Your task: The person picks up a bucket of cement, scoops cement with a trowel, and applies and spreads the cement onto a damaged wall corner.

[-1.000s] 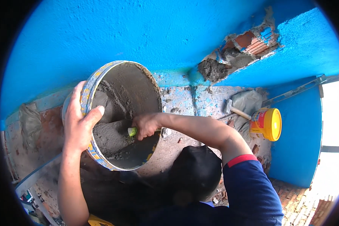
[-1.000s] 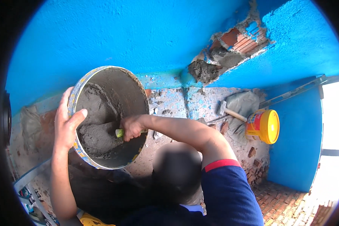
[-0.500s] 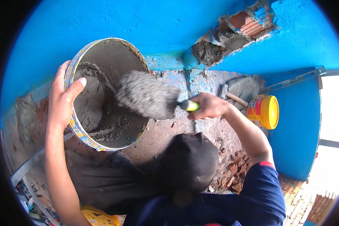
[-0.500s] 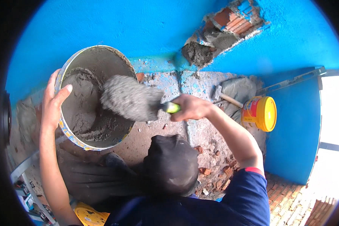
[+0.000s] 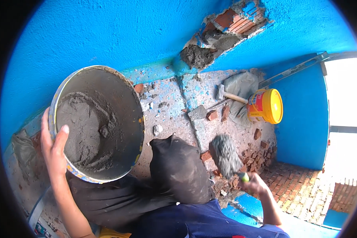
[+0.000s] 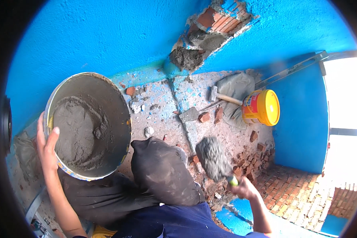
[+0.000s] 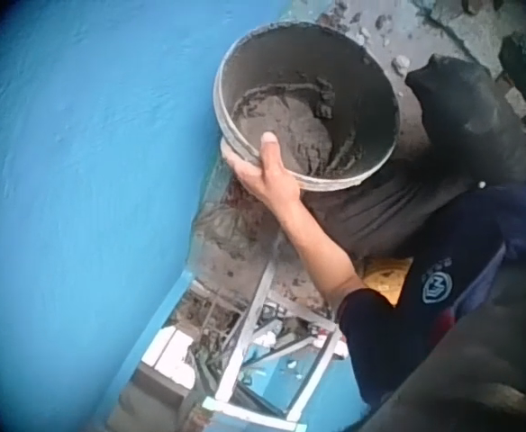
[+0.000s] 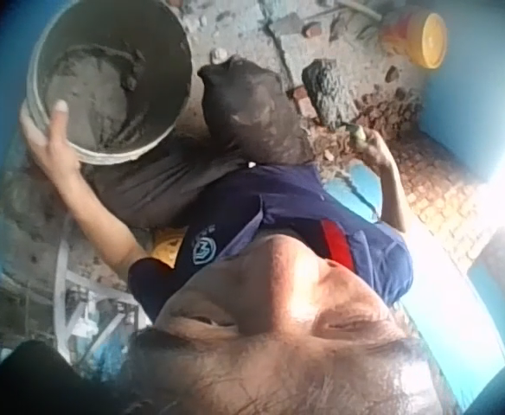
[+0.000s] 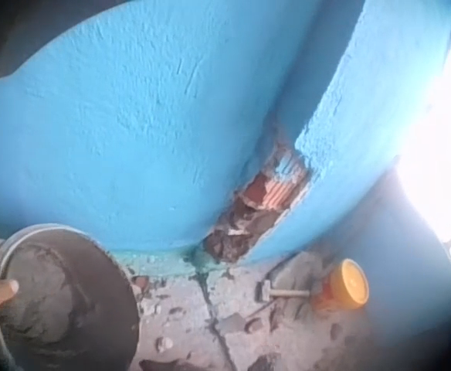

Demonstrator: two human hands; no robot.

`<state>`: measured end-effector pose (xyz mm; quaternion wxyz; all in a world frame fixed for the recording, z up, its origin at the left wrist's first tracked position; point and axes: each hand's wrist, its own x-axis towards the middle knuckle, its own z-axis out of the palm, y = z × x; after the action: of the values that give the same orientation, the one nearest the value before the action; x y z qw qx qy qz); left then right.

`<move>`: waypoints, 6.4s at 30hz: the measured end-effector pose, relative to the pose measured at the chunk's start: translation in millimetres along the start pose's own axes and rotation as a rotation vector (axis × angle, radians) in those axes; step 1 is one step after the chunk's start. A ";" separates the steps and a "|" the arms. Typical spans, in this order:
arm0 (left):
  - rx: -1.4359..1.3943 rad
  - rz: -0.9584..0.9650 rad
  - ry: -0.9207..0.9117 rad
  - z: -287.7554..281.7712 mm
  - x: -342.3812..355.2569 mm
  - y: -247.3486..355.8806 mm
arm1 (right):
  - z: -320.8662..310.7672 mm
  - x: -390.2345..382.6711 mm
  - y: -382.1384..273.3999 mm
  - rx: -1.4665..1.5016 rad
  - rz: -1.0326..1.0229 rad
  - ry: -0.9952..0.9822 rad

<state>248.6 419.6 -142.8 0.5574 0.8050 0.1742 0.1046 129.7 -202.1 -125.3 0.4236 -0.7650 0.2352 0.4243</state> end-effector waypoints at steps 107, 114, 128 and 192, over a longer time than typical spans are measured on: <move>0.064 -0.094 0.166 -3.3 4.3 -43.0 | -198.3 285.2 -221.7 -0.808 -0.578 0.481; 0.000 -0.121 0.134 -4.2 5.5 -40.0 | -187.2 239.3 -213.8 -0.792 -0.618 0.638; -0.097 -0.089 0.124 -7.8 7.4 -33.8 | -109.4 122.6 -254.1 -0.885 -0.594 -0.104; -0.188 -0.156 0.132 -2.8 6.6 -15.9 | 98.8 434.6 -188.2 -0.302 -0.367 0.325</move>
<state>251.0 429.7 -156.8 0.6243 0.7246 0.2619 0.1295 450.7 -18.7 -437.4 0.3314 -0.9071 0.0921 0.2426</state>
